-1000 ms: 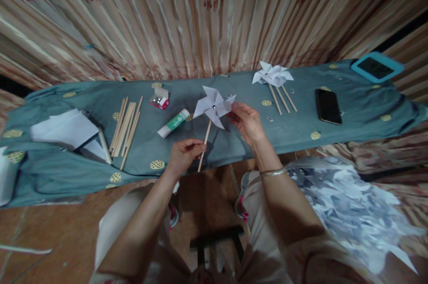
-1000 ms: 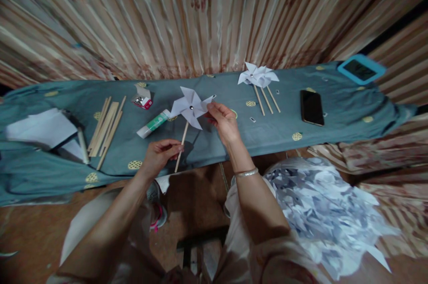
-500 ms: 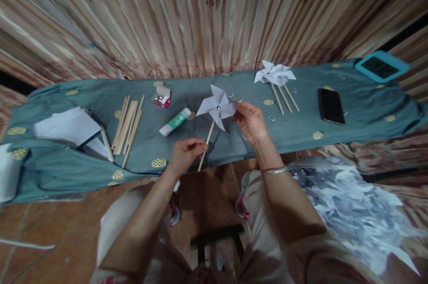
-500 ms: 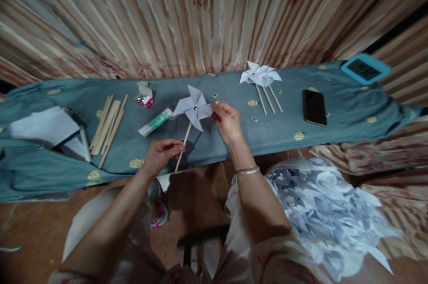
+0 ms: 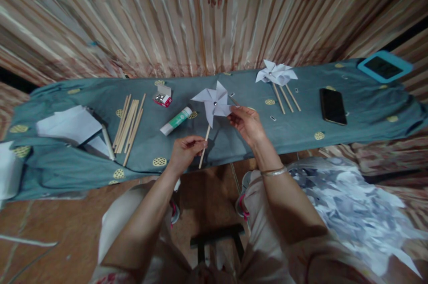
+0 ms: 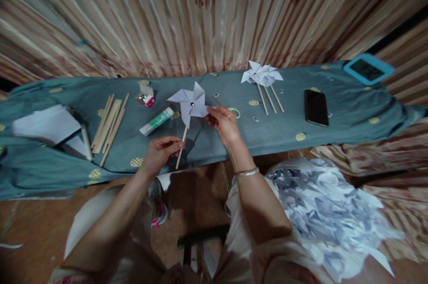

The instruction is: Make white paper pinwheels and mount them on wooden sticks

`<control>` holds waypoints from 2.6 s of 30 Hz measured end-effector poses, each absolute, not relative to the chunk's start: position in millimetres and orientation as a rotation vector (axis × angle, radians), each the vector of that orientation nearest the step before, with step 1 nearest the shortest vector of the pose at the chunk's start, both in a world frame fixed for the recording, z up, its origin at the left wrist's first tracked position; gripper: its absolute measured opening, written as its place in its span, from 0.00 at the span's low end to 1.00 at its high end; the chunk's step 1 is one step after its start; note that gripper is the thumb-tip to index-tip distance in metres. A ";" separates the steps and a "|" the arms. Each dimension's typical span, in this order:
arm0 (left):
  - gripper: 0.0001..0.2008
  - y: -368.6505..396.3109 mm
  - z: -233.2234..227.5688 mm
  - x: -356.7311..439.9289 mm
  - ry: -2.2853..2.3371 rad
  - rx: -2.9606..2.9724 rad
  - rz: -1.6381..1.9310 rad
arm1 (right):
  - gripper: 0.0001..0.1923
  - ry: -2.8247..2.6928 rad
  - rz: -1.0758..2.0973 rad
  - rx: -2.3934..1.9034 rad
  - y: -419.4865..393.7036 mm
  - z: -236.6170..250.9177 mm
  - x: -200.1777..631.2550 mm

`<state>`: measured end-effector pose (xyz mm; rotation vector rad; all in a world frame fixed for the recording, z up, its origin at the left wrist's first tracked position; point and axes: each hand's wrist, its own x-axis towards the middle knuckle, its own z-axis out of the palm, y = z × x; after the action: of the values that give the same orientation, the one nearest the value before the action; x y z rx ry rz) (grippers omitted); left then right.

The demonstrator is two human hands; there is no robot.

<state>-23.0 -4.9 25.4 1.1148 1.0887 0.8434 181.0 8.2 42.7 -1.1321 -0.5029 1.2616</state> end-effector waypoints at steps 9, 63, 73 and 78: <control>0.14 -3.8 24.7 -23.0 1.107 1.115 0.870 | 0.14 -0.528 1.308 -1.163 6.1 41.2 173.4; 0.16 -7.2 24.9 -19.8 1.059 1.080 0.797 | 0.11 -0.519 1.087 -1.070 14.3 29.7 188.8; 0.16 -6.2 24.7 -20.4 1.052 1.038 0.828 | 0.11 -0.514 1.128 -1.106 12.2 31.5 184.0; 0.16 -5.1 24.2 -20.3 1.056 1.035 0.850 | 0.12 -0.515 1.146 -1.127 11.3 33.4 181.2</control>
<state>-20.3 -5.1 24.2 1.0349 1.0564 0.8505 181.2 11.3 33.4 -1.1265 -0.5148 1.1462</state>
